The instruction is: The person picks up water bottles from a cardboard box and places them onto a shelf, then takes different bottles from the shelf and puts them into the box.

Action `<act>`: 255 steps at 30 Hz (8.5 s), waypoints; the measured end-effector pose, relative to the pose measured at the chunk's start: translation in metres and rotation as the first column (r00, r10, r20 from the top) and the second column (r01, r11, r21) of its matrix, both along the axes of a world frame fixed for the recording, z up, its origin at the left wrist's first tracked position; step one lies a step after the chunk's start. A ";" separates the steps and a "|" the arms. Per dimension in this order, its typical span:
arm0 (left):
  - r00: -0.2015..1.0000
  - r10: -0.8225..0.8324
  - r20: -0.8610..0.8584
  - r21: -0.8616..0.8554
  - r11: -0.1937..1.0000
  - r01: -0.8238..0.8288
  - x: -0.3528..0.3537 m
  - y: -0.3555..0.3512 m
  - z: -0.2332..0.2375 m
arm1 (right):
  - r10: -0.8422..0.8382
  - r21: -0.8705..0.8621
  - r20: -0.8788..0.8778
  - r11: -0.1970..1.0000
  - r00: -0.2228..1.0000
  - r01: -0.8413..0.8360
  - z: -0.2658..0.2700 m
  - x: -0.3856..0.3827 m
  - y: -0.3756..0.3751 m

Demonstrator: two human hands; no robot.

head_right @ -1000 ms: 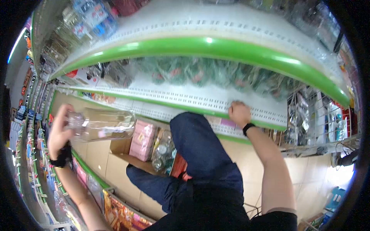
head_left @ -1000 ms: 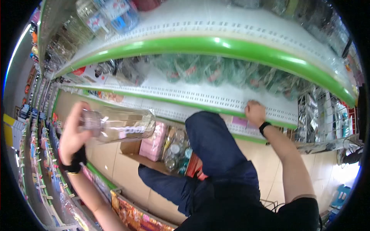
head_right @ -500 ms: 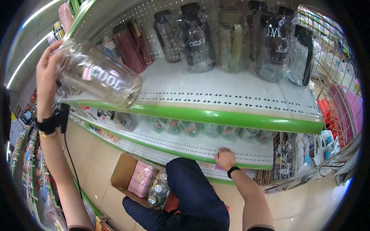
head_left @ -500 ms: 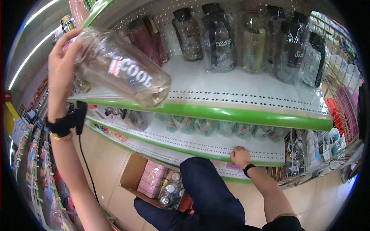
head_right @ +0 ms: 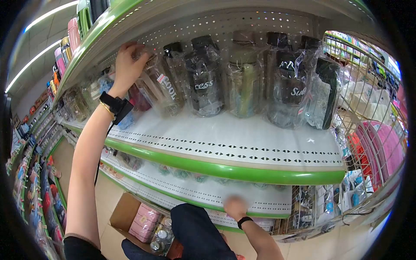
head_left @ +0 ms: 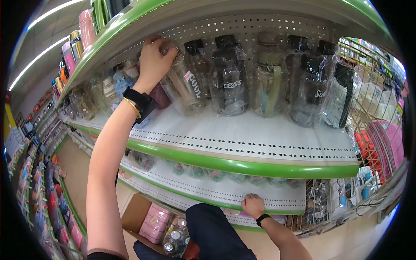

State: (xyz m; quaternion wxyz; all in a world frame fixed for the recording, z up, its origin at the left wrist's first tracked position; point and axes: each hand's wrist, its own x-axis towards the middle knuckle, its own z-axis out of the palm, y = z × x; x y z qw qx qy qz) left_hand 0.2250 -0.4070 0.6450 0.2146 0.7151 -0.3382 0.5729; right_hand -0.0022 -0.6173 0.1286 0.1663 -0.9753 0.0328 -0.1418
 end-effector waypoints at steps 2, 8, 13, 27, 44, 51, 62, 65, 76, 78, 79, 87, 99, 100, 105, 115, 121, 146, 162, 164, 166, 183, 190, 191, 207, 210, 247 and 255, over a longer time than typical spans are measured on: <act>0.999 0.004 -0.040 0.046 0.999 -0.002 0.018 -0.007 0.001 | 0.003 0.006 0.010 1.000 1.000 -0.003 -0.001 0.001 -0.001; 0.993 -0.011 -0.116 0.040 0.999 0.015 0.031 -0.027 -0.004 | 0.010 0.022 0.009 1.000 1.000 -0.010 -0.002 0.001 0.000; 0.990 -0.013 -0.144 0.082 0.996 0.025 0.015 -0.038 -0.016 | 0.000 -0.007 -0.007 1.000 1.000 0.000 0.001 0.000 0.001; 0.977 -0.097 -0.190 0.166 0.978 0.129 -0.171 0.112 -0.121 | -0.024 -0.010 0.060 1.000 0.998 0.025 0.002 0.001 0.005; 0.071 0.487 -0.870 0.429 0.822 -0.374 -0.202 0.358 -0.595 | -0.032 -0.186 -0.001 0.982 0.999 0.032 -0.010 0.010 0.000; -0.626 0.411 -0.663 0.496 0.867 0.045 -0.237 0.312 -0.641 | -0.021 -0.181 0.009 0.983 1.000 0.023 -0.013 0.011 -0.003; -0.792 0.545 -0.274 0.624 0.728 0.285 -0.262 0.335 -0.694 | -0.009 -0.145 0.009 0.989 1.000 0.010 -0.005 0.009 0.001; -0.677 0.651 -0.343 0.661 0.679 0.319 -0.244 0.329 -0.635 | -0.013 -0.141 0.025 0.990 1.000 0.016 -0.006 0.010 0.000; -0.121 0.733 -0.670 0.721 0.681 0.129 -0.225 0.304 -0.265 | -0.037 -0.114 0.027 0.993 0.999 0.040 -0.004 0.007 0.002; 0.087 0.709 -0.700 0.712 0.702 0.019 -0.248 0.270 -0.185 | -0.020 -0.102 0.008 0.995 1.000 0.021 -0.006 0.006 0.002; 0.225 0.659 -0.718 0.679 0.734 0.015 -0.256 0.260 -0.154 | -0.043 -0.094 -0.011 0.995 0.999 0.042 -0.003 0.005 0.004; 0.857 0.100 -0.505 0.224 0.974 0.018 -0.302 0.213 -0.022 | -0.045 -0.043 -0.035 0.998 0.998 0.044 -0.005 0.003 0.002; 0.976 -0.112 0.189 0.098 0.991 0.094 -0.251 0.018 -0.008 | -0.019 0.089 -0.019 0.996 1.000 0.020 0.006 -0.006 0.001; 0.955 -0.037 0.293 0.149 0.989 -0.008 -0.246 -0.006 -0.009 | -0.009 0.097 -0.037 0.995 0.999 0.012 0.010 -0.008 0.000; 0.798 -0.603 0.012 0.008 0.798 0.603 -0.254 -0.144 -0.023 | -0.007 0.109 -0.013 0.994 1.000 0.008 0.002 -0.006 0.000; 0.419 -0.893 -0.162 -0.203 0.446 0.872 -0.257 -0.258 -0.031 | 0.030 0.126 -0.062 0.992 0.998 -0.022 0.004 -0.004 -0.003; 0.641 -0.742 -0.198 -0.076 0.664 0.744 -0.272 -0.282 -0.018 | 0.035 0.140 -0.024 0.990 0.999 -0.031 -0.005 -0.002 -0.001; 0.651 -0.673 -0.352 0.188 0.631 0.753 -0.278 -0.183 -0.049 | -0.004 0.035 -0.003 0.999 1.000 0.004 0.002 -0.002 0.003; 0.724 0.040 -0.689 0.345 0.896 0.279 -0.232 0.197 -0.372 | -0.120 -0.010 -0.099 0.993 0.988 0.120 -0.022 0.007 0.001; 0.569 0.106 -0.816 0.206 0.972 0.114 -0.229 0.239 -0.418 | -0.074 -0.078 -0.103 0.995 0.992 0.067 0.000 0.005 0.005; 0.532 0.181 -0.827 0.210 0.978 -0.005 -0.224 0.277 -0.463 | -0.029 -0.098 -0.016 0.995 0.999 0.027 -0.011 0.008 -0.002; -0.408 0.783 -0.469 0.795 0.576 0.191 -0.245 0.266 -0.688 | -0.032 -0.154 0.019 0.987 0.999 0.035 -0.005 0.010 0.000; -0.292 0.856 -0.427 0.769 0.513 0.382 -0.219 0.282 -0.629 | -0.016 -0.130 -0.016 0.991 1.000 0.014 -0.004 0.010 0.002; -0.293 0.859 -0.420 0.772 0.508 0.381 -0.212 0.286 -0.616 | -0.008 -0.125 0.004 0.992 1.000 0.009 -0.005 0.009 0.001; 0.338 0.295 -0.893 0.401 0.863 0.306 -0.245 0.202 -0.120 | -0.071 -0.028 -0.061 0.997 0.996 0.069 -0.007 0.003 0.004; 0.619 -0.092 -0.780 0.142 0.938 0.318 -0.255 0.191 -0.065 | -0.050 0.003 0.011 0.999 0.999 0.050 -0.004 0.001 0.003; 0.893 -0.439 -0.101 0.212 0.867 0.450 -0.184 -0.187 -0.038 | 0.011 -0.007 0.104 1.000 0.995 -0.011 -0.005 -0.003 0.002; 0.838 -0.543 0.046 0.309 0.806 0.505 -0.215 -0.064 -0.092 | 0.019 0.018 -0.029 1.000 0.999 -0.019 -0.007 0.000 0.001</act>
